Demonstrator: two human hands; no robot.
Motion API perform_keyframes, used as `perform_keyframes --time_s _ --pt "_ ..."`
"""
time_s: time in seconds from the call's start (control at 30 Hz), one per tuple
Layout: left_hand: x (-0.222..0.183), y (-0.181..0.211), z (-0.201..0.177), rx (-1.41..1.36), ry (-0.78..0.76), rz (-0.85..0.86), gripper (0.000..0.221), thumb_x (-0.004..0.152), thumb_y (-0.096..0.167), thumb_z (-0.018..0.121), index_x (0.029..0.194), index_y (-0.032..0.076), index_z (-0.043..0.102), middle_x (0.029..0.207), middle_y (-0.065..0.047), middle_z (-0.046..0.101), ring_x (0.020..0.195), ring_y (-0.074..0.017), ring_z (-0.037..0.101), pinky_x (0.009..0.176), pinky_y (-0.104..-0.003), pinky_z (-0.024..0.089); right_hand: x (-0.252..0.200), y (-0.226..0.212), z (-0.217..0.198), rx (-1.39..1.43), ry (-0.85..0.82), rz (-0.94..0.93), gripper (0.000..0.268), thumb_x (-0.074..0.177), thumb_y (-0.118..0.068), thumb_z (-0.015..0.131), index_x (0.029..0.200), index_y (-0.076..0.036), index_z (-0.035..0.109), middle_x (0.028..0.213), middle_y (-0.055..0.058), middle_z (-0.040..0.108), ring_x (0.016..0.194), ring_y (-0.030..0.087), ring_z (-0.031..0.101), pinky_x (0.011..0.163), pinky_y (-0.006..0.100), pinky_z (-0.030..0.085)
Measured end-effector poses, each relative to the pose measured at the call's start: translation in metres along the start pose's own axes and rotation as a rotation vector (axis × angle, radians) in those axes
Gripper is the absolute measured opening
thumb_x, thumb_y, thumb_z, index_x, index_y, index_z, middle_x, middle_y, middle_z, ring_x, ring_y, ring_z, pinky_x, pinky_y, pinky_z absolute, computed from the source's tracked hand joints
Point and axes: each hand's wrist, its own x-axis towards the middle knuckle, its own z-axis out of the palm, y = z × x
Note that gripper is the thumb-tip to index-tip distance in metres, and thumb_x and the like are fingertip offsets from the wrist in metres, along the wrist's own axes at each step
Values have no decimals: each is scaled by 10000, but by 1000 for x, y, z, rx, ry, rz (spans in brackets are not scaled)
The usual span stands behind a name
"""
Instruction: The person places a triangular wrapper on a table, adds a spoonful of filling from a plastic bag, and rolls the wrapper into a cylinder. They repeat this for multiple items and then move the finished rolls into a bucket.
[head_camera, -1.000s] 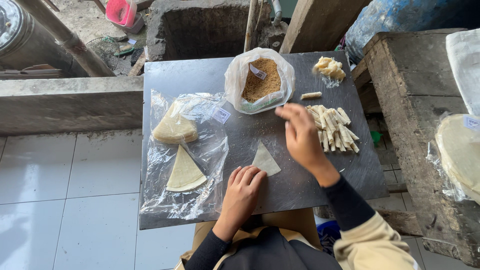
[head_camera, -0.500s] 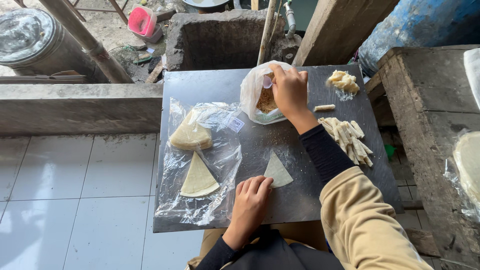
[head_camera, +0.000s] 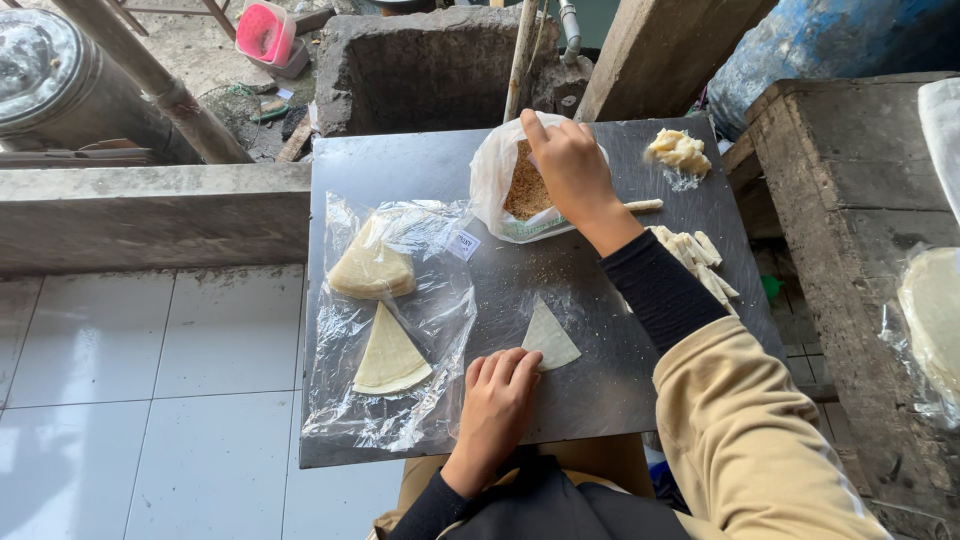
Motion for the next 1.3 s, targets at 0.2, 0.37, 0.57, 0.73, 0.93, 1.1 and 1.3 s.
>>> perform_keyframes --time_s 0.2,0.37,0.57,0.73,0.93,1.1,1.3 --pt "-1 -1 2 20 -5 3 272 960 136 646 1225 72 644 1171 -65 652 1131 -246 616 1000 -423 418 0 -6 19 -192 -63 -56 541 867 45 676 1403 26 608 786 88 687 812 217 671 818 330 562" --pt "-2 0 2 18 1 2 274 958 134 647 1224 72 644 1172 -64 655 1133 -246 616 1005 -421 421 -5 -13 24 -28 -36 -29 548 833 50 660 1378 43 600 791 124 680 835 274 677 822 368 563" --pt "-1 -1 2 17 13 5 280 952 130 647 1226 73 645 1175 -63 655 1136 -244 615 1004 -421 420 -9 -10 14 304 -129 206 560 875 83 639 1420 -28 569 852 162 709 854 348 694 799 429 557" --pt "-1 0 1 5 3 0 273 956 129 649 1222 69 646 1165 -63 654 1129 -245 617 984 -415 429 -12 -3 2 468 -115 312 603 834 55 680 1416 -37 549 938 133 765 881 329 736 804 415 575" --pt "-3 0 5 26 58 -58 290 950 134 662 1231 63 643 1169 -80 659 1095 -257 626 946 -402 457 -22 3 -10 583 12 381 519 877 34 706 1371 -32 560 910 128 774 833 272 767 773 363 597" --pt "-3 5 6 88 98 -174 379 918 156 686 1280 59 630 1098 -90 682 1002 -267 631 874 -397 464 -33 7 -33 718 30 502 524 895 19 728 1383 -4 539 933 128 782 772 174 754 693 289 582" --pt "-1 15 7 91 60 -274 446 888 184 713 1305 66 605 958 -67 679 897 -249 623 815 -392 429 -79 2 -85 872 -53 562 525 914 14 719 1400 -2 520 972 88 787 804 113 711 703 254 557"
